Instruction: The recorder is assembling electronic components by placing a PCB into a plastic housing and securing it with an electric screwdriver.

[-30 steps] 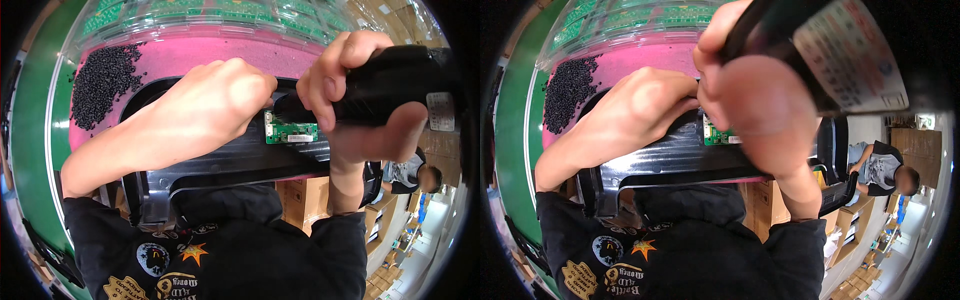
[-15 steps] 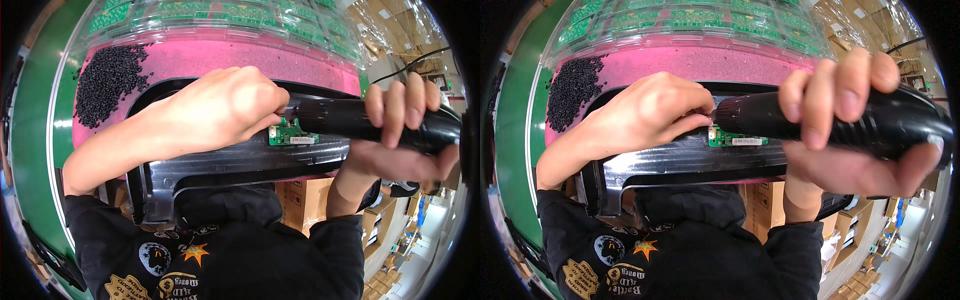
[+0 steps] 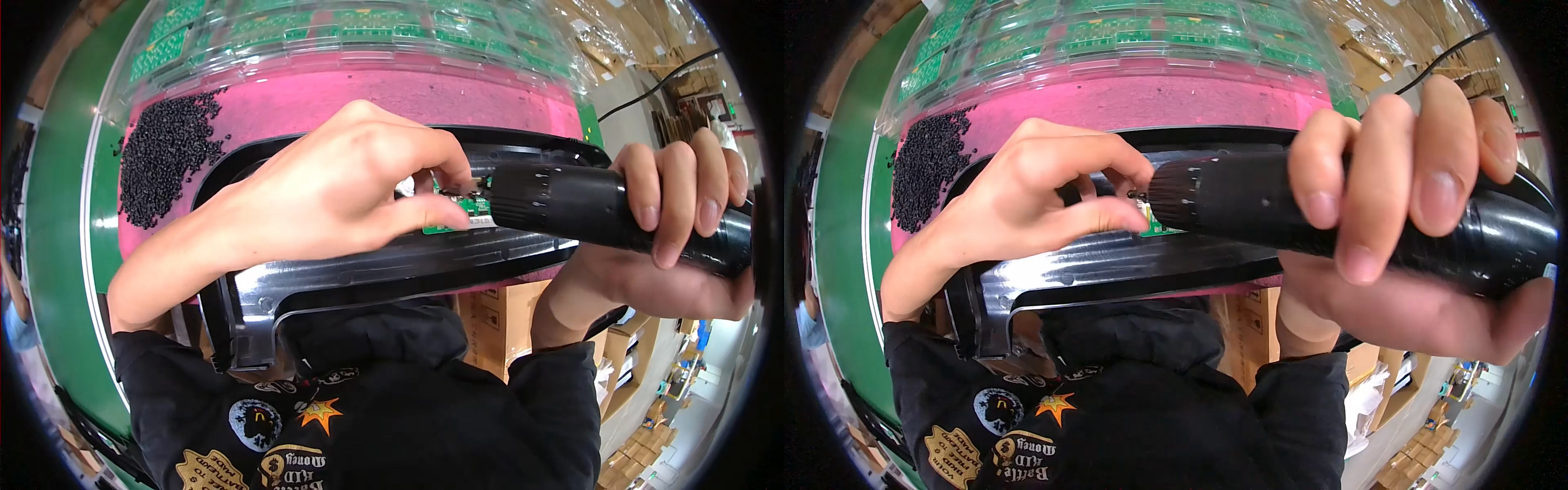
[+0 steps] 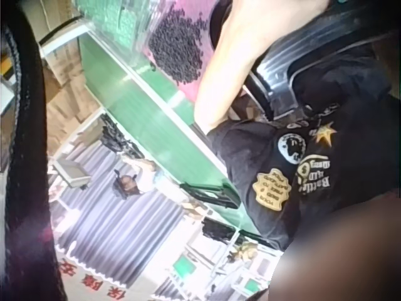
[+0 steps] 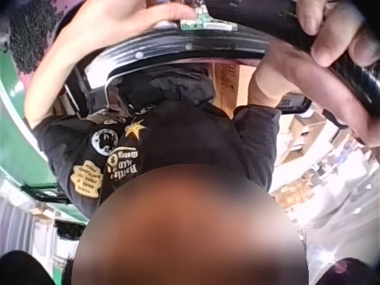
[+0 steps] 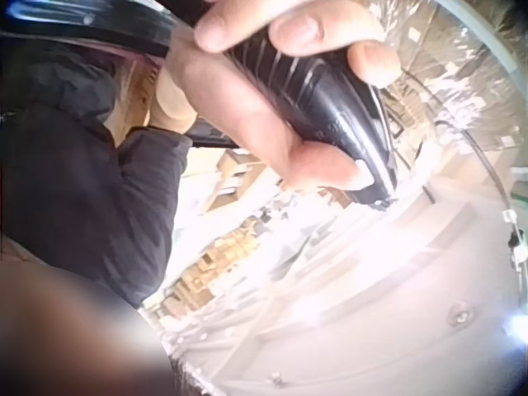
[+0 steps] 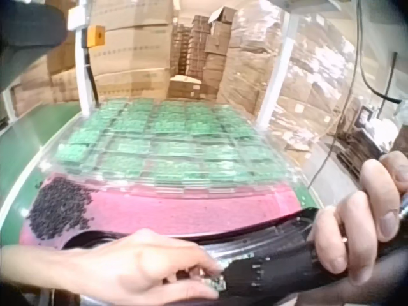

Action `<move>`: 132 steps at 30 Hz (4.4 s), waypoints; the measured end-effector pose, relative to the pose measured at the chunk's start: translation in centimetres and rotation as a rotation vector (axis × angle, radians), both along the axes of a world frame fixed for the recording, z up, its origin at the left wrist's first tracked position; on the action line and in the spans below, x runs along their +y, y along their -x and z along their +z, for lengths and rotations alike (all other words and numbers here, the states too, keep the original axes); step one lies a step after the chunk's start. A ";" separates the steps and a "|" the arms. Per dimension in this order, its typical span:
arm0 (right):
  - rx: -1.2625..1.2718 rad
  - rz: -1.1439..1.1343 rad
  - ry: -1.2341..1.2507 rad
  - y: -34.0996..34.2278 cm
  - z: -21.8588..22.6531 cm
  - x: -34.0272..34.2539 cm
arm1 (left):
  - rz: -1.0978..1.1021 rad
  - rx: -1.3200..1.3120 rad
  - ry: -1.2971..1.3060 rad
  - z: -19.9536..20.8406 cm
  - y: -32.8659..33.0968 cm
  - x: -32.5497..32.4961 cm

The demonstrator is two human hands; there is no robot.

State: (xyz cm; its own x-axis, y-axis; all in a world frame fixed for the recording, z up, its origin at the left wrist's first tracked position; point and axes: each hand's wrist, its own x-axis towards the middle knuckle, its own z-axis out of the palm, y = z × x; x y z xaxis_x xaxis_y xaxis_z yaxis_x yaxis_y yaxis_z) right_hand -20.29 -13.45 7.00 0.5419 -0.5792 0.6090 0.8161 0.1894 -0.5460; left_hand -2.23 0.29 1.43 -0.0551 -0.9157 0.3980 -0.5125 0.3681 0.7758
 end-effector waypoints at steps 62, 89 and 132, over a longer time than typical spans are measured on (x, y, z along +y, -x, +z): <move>0.392 0.022 0.337 2.5 -3.2 -4.0 | 0.114 -0.369 -0.178 -0.7 0.4 0.3; -0.052 0.031 0.173 0.9 -1.0 0.1 | -0.115 0.066 -0.056 -1.3 -0.6 -0.2; 0.314 0.214 0.258 -2.0 -2.9 2.4 | 0.283 -0.291 0.077 -1.6 -0.7 0.1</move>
State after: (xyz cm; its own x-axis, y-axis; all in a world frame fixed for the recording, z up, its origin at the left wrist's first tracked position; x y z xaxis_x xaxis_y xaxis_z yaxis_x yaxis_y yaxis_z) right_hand -18.28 -11.02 4.07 0.8141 -0.2853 0.5058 0.5609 0.1608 -0.8121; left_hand -1.53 0.39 -0.15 0.0744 -0.8789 0.4711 -0.7958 0.2324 0.5592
